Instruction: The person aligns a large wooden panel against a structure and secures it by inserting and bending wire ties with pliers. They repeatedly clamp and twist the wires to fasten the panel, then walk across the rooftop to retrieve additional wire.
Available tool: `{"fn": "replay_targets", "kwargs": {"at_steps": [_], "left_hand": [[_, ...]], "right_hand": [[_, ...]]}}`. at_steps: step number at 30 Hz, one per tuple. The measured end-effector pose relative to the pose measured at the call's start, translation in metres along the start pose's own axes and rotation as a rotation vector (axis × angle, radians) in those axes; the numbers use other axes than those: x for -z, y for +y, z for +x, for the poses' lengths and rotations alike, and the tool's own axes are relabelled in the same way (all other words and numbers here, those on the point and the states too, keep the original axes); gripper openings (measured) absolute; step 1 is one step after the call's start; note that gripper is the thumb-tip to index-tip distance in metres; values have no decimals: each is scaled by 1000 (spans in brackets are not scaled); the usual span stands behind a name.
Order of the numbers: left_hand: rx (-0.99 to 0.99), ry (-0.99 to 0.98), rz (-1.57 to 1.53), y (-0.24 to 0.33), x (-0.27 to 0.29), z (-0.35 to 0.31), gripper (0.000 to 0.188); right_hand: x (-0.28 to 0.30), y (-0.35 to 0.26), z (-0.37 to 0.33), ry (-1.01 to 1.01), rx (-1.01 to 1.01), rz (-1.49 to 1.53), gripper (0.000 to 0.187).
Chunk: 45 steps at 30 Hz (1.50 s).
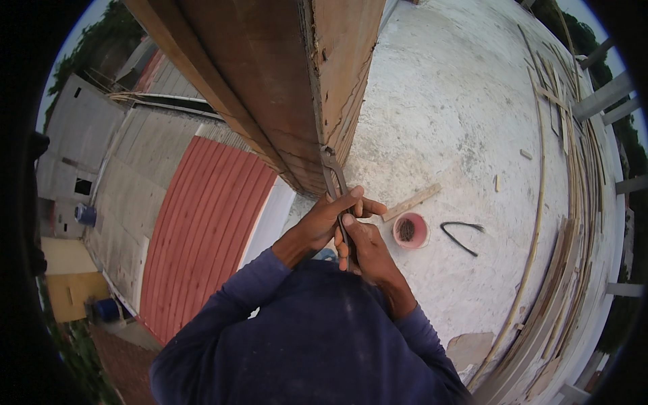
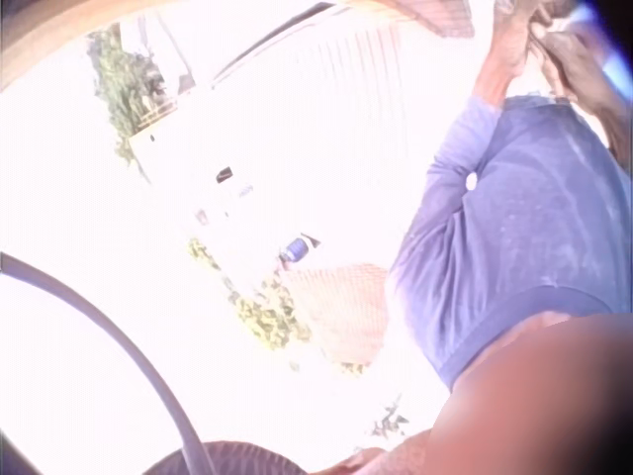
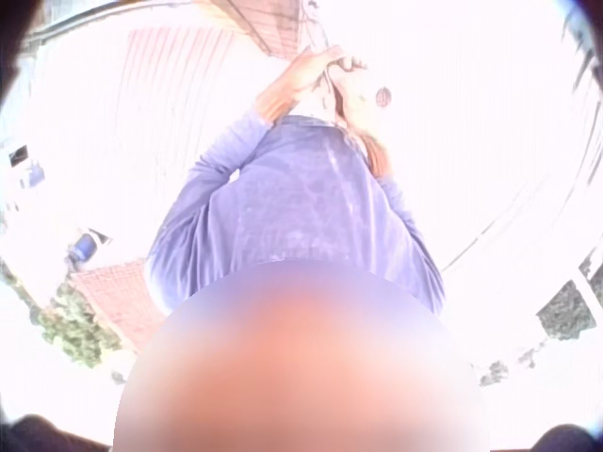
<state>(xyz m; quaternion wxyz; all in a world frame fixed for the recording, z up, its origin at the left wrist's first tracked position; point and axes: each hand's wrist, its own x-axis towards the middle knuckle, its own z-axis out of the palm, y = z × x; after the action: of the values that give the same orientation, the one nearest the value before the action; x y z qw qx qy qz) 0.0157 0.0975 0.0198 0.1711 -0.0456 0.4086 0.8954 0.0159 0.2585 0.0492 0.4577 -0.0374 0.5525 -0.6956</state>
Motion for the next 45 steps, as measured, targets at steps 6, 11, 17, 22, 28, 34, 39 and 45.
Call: {"fn": "replay_targets", "kwargs": {"at_steps": [6,11,17,22,28,34,39,45], "left_hand": [[39,-173,-364,-6,20,12,40],[148,-105,-289,-11,29,16,33],[107,15,-130,-9,21,16,33],[203,185,131,3,19,1,35],[1,-229,-84,9,32,-7,50],[37,-192,33,8,38,-4,53],[-53,-259,146,10,36,7,65],[-21,-368,81,7,37,17,86]], "right_hand": [[-9,51,23,-702,-155,1392,44],[8,38,12,-403,-11,755,37],[2,4,2,191,189,-714,40],[-14,24,19,28,32,-79,49],[-8,32,27,-486,-192,915,53],[8,11,13,-73,-107,-31,51],[10,-11,7,50,98,-467,52],[23,-45,12,-153,-8,-251,53]]}}
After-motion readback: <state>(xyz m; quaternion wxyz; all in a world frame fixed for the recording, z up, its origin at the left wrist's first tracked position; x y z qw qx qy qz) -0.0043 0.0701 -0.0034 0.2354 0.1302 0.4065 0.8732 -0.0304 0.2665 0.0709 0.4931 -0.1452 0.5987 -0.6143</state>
